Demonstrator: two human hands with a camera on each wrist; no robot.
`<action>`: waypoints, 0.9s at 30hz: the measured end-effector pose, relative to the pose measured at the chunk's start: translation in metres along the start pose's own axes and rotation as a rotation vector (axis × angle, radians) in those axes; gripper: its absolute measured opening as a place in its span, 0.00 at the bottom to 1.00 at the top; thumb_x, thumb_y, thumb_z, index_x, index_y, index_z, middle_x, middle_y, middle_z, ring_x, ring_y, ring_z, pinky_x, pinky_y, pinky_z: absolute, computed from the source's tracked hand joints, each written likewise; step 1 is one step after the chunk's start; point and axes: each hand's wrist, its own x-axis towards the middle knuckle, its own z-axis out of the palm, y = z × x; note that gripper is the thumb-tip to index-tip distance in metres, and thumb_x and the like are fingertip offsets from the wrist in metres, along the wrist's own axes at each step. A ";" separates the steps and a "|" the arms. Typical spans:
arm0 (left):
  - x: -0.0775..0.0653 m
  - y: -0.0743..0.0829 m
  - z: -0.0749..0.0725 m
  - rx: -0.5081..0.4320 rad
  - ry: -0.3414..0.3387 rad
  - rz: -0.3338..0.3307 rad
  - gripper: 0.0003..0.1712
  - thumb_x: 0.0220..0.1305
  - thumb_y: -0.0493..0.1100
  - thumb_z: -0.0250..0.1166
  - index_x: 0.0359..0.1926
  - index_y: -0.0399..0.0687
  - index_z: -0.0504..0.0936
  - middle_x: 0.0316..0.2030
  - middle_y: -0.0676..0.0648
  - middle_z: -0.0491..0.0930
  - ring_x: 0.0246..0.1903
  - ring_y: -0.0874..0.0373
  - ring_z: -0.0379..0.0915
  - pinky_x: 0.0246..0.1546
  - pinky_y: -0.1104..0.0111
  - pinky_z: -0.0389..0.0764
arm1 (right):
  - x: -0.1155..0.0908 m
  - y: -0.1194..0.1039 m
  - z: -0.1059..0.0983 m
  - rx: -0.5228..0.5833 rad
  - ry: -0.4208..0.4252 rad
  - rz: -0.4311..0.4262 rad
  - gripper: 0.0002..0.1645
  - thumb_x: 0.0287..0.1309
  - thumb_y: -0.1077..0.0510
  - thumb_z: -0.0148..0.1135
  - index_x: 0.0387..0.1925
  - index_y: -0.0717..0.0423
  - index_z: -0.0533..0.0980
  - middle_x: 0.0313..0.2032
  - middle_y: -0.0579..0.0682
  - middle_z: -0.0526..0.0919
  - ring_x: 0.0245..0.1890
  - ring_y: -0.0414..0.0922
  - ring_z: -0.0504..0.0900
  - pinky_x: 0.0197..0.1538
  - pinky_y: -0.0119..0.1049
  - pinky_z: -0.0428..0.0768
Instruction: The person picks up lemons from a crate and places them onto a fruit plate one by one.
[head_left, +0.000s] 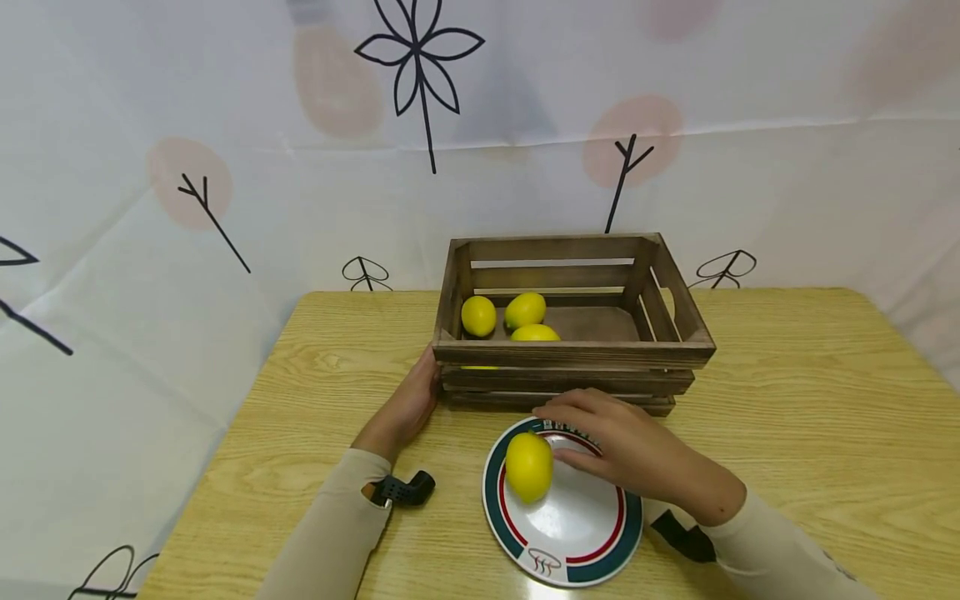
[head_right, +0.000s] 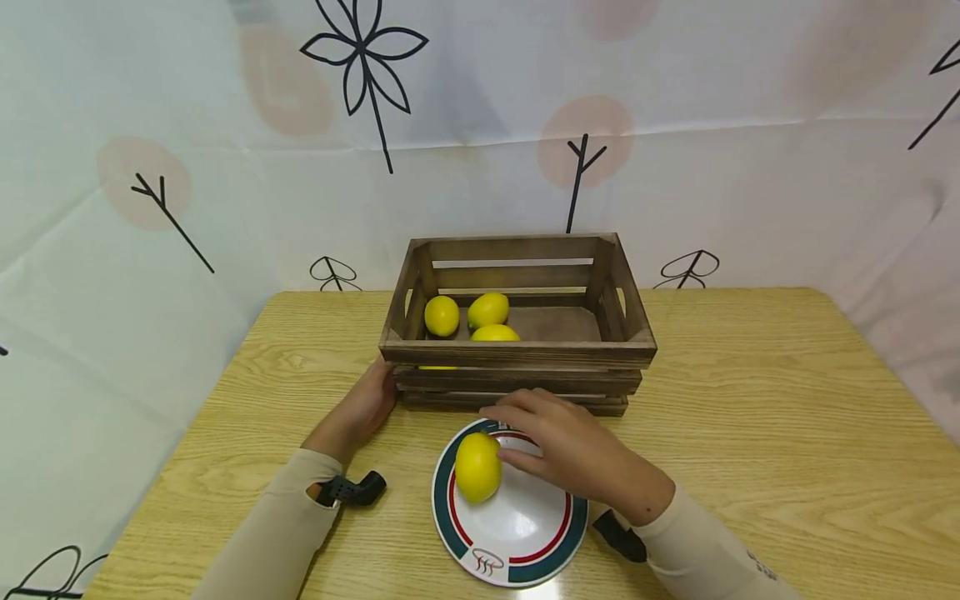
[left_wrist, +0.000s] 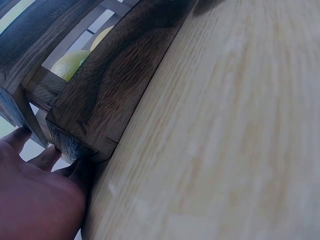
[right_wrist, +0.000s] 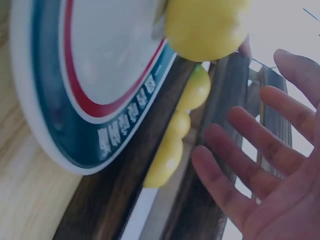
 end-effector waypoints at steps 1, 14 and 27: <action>0.000 0.000 0.000 0.000 0.000 -0.002 0.46 0.64 0.80 0.42 0.78 0.78 0.42 0.79 0.58 0.36 0.78 0.58 0.29 0.78 0.52 0.34 | 0.000 -0.001 -0.001 -0.003 0.020 -0.006 0.29 0.59 0.46 0.71 0.62 0.40 0.77 0.57 0.45 0.80 0.56 0.46 0.81 0.53 0.47 0.84; -0.006 0.002 -0.003 0.010 0.016 -0.032 0.46 0.68 0.77 0.41 0.79 0.73 0.38 0.80 0.56 0.33 0.79 0.53 0.26 0.78 0.52 0.33 | 0.002 -0.007 -0.016 -0.061 0.298 -0.173 0.31 0.72 0.37 0.50 0.68 0.46 0.72 0.62 0.48 0.76 0.61 0.45 0.75 0.55 0.41 0.82; -0.001 -0.003 -0.001 0.017 0.005 0.013 0.41 0.72 0.74 0.37 0.79 0.72 0.42 0.80 0.54 0.37 0.79 0.55 0.29 0.78 0.52 0.34 | 0.004 -0.008 -0.033 -0.084 0.422 -0.174 0.34 0.74 0.33 0.40 0.62 0.50 0.77 0.60 0.51 0.77 0.61 0.49 0.73 0.72 0.20 0.55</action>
